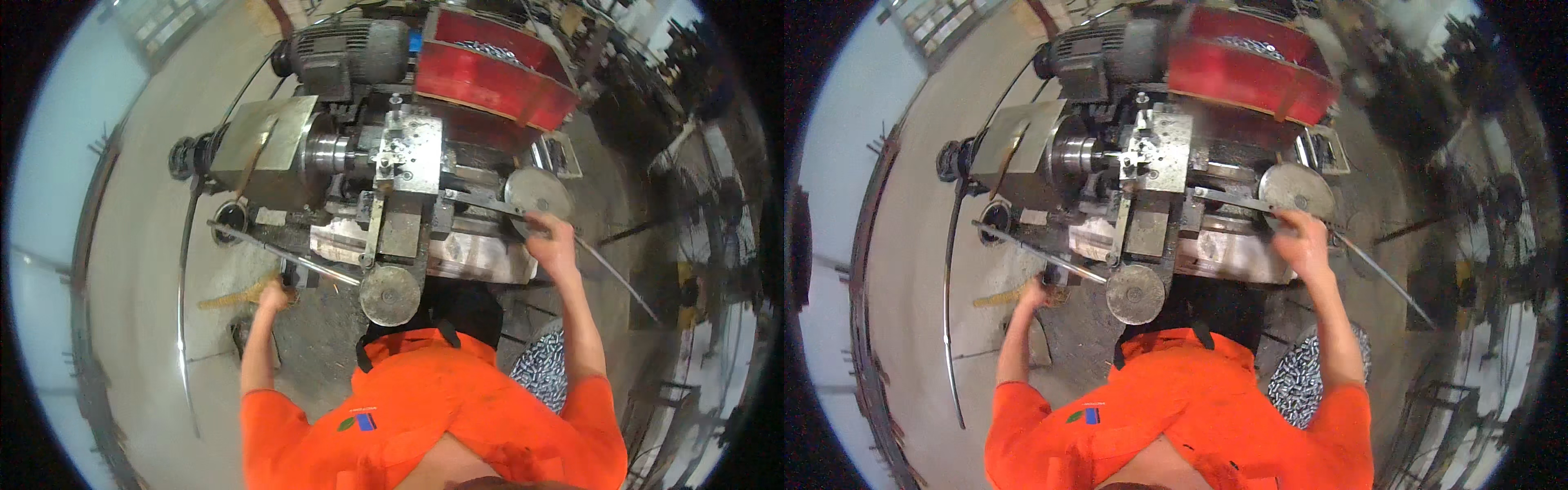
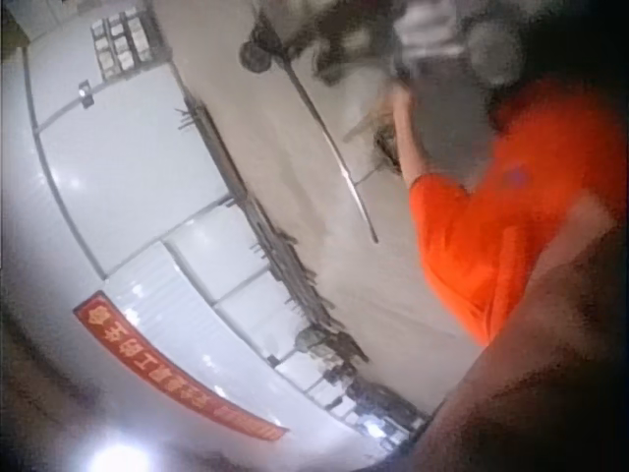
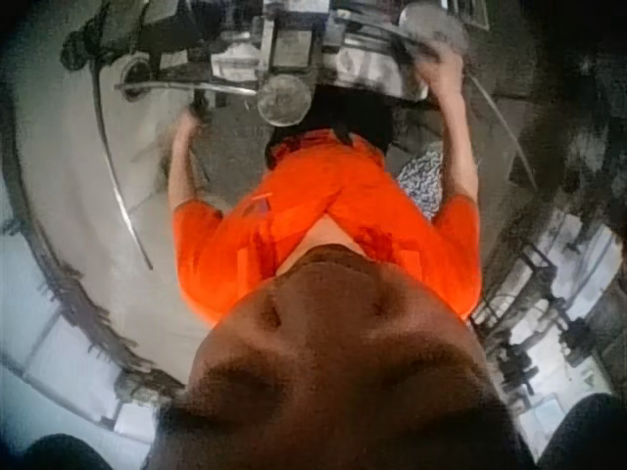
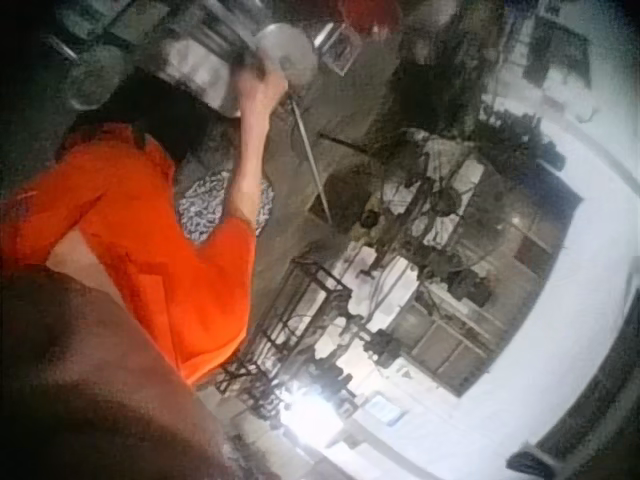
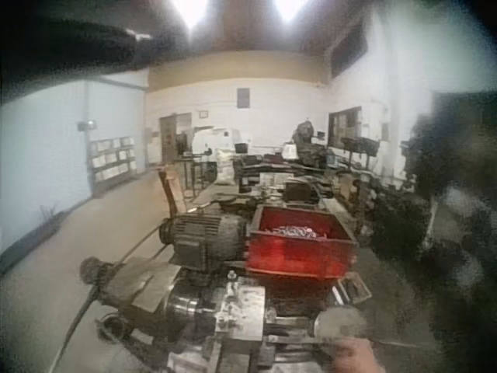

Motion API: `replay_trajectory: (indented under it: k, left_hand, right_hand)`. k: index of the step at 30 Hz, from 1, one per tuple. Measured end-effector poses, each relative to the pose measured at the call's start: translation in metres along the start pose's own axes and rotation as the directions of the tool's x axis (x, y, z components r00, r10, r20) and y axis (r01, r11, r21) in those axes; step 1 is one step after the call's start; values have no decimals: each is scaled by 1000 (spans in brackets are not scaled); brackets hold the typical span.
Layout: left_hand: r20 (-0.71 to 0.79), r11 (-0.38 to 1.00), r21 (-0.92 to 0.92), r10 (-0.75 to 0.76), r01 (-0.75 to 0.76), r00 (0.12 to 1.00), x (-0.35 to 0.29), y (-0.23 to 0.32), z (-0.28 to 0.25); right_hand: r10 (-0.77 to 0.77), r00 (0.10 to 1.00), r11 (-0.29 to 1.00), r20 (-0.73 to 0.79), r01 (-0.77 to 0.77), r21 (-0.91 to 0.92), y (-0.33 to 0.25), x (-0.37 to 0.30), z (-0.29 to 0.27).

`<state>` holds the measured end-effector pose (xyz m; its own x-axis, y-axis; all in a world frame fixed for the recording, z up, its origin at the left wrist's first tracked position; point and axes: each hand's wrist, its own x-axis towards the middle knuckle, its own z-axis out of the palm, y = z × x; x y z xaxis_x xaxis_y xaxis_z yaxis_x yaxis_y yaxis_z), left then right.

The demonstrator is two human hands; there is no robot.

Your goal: The person operates a metal turning machine by inserting small metal parts into the chuck, engaging the machine with a lever, and removing the processed parts. The person repeats this cycle continuously, placing finished parts into a nearby container.

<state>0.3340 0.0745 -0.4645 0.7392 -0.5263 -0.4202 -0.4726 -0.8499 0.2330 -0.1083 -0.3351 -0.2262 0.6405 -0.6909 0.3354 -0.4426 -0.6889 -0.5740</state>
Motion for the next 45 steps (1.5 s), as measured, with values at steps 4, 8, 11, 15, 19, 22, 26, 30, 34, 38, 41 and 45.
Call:
replay_trajectory:
  k: [4,8,11,15,19,22,26,30,34,38,41,45]
  left_hand:
    - [-346,995,-85,28,-61,938,-39,-9,-98]
    - [-714,997,-73,-59,10,698,-109,-16,-205]
    - [-703,972,-88,-217,220,677,-138,-54,-225]
    - [-514,815,-321,-577,482,634,-155,-115,-165]
    - [-431,780,-381,-625,496,651,-167,-55,-163]
    - [-542,813,-269,-571,517,616,-175,-7,-135]
    - [-576,858,-220,-499,465,648,-190,23,-142]
    - [-568,841,-243,-527,484,632,-197,23,-139]
    - [-610,895,-187,-429,405,666,-176,10,-141]
    - [-677,941,88,-184,326,713,-169,31,-151]
    - [-669,995,52,96,-83,737,-174,72,-171]
    - [-392,865,-270,302,-423,869,-154,149,-183]
  right_hand:
    - [-405,914,893,10,393,220,-84,93,46]
    - [-653,739,755,165,653,60,-151,160,120]
    - [-383,824,873,418,470,-127,-175,183,168]
    - [-464,811,842,357,529,-105,-184,181,190]
    - [-430,827,863,363,494,-103,-182,180,190]
    - [-421,822,856,383,500,-133,-179,176,184]
    - [-428,843,843,325,502,-193,-178,173,168]
    - [-374,869,840,324,466,-279,-160,189,94]
    - [-417,908,869,-50,382,-315,-113,210,25]
    - [-368,930,908,-19,355,-223,-85,181,10]
    - [-356,934,924,20,355,-146,-57,145,8]
    - [-131,983,991,132,127,38,-17,89,-23]
